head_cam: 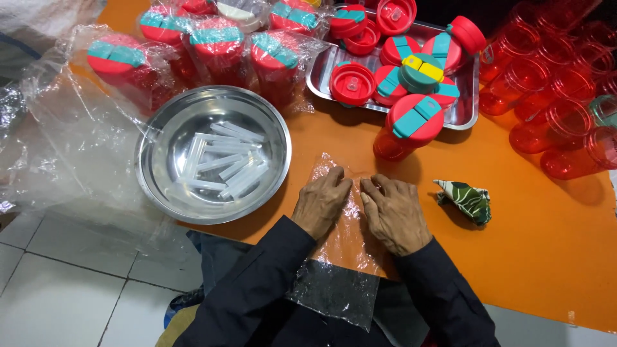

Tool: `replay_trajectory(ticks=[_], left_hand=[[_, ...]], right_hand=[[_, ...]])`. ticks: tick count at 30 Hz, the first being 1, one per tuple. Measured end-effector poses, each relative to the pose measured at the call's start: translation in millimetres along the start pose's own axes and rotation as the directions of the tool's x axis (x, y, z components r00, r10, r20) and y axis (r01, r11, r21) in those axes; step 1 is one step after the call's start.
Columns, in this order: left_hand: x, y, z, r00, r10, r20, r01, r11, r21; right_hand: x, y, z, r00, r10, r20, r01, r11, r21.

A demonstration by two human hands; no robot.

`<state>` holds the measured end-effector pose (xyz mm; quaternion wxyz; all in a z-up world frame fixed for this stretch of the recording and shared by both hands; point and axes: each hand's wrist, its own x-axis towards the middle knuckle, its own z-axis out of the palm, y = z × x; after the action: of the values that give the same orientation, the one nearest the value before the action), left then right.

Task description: Assembling plastic containers by inserting straws into lids, placing lids on cups, and wrapping components in plastic film.

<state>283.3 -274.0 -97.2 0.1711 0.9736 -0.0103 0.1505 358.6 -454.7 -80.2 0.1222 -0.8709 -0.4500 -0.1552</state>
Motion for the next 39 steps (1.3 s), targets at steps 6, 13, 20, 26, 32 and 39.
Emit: replay_trajectory(ticks=[6, 13, 20, 26, 32, 39], left_hand=[[-10.2, 0.8, 7.4, 0.962, 0.03, -0.27, -0.039, 0.999, -0.028], [-21.5, 9.9, 2.8, 0.947, 0.106, -0.303, -0.128, 0.99, -0.053], [-16.4, 11.4, -22.5, 0.94, 0.037, -0.339, -0.119, 0.967, -0.225], [-15.8, 17.0, -37.1, 0.95, -0.012, -0.311, -0.072, 0.964, -0.258], [-11.8, 22.1, -58.5, 0.955, -0.01, -0.296, -0.077, 0.956, -0.282], [2.8, 24.9, -70.2, 0.96, -0.006, -0.279, -0.083, 0.949, -0.305]], right_hand=[[18.2, 13.1, -12.3, 0.963, 0.112, 0.245, -0.108, 0.994, -0.029], [28.6, 27.7, -28.0, 0.983, 0.016, 0.181, -0.055, 0.976, 0.21], [20.3, 35.6, -72.8, 0.971, 0.191, -0.148, -0.156, 0.963, 0.219], [97.3, 71.3, -111.1, 0.978, -0.206, 0.046, 0.197, 0.969, 0.146], [134.6, 92.2, -101.3, 0.929, -0.109, 0.355, 0.134, 0.99, -0.047], [137.9, 96.0, -97.5, 0.906, -0.04, 0.421, -0.022, 0.99, 0.142]])
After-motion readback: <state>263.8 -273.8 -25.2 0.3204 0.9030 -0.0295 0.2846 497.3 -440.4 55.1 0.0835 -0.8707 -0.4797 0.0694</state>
